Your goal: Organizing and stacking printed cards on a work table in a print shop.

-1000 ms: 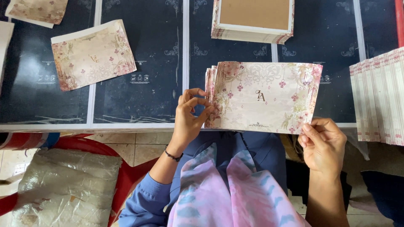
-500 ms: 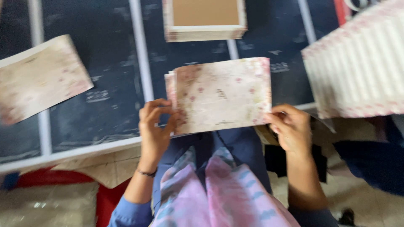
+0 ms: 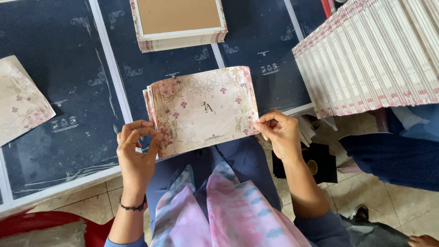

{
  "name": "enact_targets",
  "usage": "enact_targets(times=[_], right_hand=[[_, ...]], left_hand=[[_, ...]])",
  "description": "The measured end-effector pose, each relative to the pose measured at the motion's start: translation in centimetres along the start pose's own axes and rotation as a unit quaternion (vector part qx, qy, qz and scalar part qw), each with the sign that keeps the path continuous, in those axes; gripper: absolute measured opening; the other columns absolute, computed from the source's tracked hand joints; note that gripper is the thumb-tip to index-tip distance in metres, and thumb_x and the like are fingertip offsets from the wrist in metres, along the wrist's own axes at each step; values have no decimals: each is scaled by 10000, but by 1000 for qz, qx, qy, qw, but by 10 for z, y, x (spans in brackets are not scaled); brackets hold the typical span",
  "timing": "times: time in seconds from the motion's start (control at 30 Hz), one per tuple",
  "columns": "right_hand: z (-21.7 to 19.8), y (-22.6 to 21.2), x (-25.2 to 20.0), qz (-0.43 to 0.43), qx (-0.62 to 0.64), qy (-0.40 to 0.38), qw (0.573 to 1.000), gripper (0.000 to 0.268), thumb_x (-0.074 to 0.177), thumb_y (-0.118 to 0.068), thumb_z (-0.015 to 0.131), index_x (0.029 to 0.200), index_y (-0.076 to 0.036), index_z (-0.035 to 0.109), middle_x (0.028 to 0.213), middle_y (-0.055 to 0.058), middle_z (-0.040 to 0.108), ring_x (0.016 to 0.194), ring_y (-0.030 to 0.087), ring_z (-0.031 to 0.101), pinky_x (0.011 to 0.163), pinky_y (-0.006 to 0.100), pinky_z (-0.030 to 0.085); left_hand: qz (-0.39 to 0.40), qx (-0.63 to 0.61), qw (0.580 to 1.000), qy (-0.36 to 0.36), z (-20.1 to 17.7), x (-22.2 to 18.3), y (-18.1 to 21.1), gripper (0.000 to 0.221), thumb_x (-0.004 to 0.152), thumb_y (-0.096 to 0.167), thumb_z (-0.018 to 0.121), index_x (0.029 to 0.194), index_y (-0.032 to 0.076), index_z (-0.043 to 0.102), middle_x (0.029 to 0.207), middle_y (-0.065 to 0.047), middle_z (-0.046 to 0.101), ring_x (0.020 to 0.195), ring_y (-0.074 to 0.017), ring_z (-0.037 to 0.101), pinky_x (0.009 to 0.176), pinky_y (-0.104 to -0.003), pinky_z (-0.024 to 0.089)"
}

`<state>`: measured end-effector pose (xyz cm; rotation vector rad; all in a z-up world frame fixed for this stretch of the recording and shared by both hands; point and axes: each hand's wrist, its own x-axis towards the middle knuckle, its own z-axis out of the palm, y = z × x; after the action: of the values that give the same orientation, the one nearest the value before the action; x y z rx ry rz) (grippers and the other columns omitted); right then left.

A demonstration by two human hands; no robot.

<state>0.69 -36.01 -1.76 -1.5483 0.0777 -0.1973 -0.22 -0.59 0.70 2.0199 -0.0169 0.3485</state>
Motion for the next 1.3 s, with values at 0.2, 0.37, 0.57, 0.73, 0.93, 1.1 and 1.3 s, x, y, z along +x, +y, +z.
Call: enact_targets(times=[0.2, 0.37, 0.57, 0.73, 0.93, 1.1, 1.3], right_hand=[[-4, 3, -3, -36, -30, 1, 999, 244, 803, 126, 836, 968, 108, 657, 705, 128, 583, 535, 123, 582, 438, 216, 500], [-13, 10, -3, -54, -98, -25, 993, 262, 864, 65, 821, 1035, 60, 623, 750, 108, 611, 566, 100, 582, 530, 212, 540], [-6, -17, -6, -104, -230, -73, 965, 227, 916, 47, 808, 1135, 4, 771, 900, 120, 565, 656, 108, 567, 559, 228, 509], [-4, -28, -9, -88, -245, -90, 961, 214, 987, 44, 759, 1197, 9, 736, 978, 88, 593, 818, 122, 563, 764, 213, 477], [-4, -31, -8, -99, -265, -96, 954, 241, 971, 51, 777, 1205, 11, 739, 967, 87, 593, 804, 127, 558, 766, 226, 481], [-1, -46, -1, -136, -357, -106, 918, 222, 936, 31, 809, 1139, -54, 781, 949, 62, 620, 702, 107, 541, 748, 228, 492], [-6, -55, 13, -132, -390, -158, 897, 225, 872, 10, 831, 1069, -91, 790, 930, 27, 631, 634, 97, 528, 687, 226, 480]], left_hand=[[7, -16, 1000, 11, 4, 0, -7, 135, 933, 91, 818, 925, 96, 683, 1129, -83, 662, 896, -236, 534, 696, -308, 418], [30, -52, 998, 32, 5, 3, -18, 247, 932, 143, 809, 1085, 106, 619, 1229, -112, 606, 895, -245, 505, 695, -333, 421], [14, -9, 1000, -18, -7, 5, -19, 190, 896, 344, 826, 1075, 281, 815, 1198, -30, 585, 935, -227, 470, 764, -316, 438], [-40, 10, 990, -136, -18, 4, -24, 513, 769, 433, 882, 1260, 374, 743, 1346, 2, 509, 1233, -271, 470, 1079, -561, 419], [3, 39, 991, -127, -22, 7, -15, 509, 766, 385, 915, 1246, 342, 753, 1267, -8, 519, 1198, -253, 496, 1068, -496, 362], [34, 47, 988, -145, -23, 33, -17, 462, 768, 418, 883, 1199, 302, 764, 1225, -13, 536, 1113, -267, 526, 1038, -481, 375], [59, 102, 983, -141, -22, 57, -12, 424, 881, 282, 847, 1291, 264, 745, 1351, -22, 526, 1024, -280, 457, 967, -463, 454]])
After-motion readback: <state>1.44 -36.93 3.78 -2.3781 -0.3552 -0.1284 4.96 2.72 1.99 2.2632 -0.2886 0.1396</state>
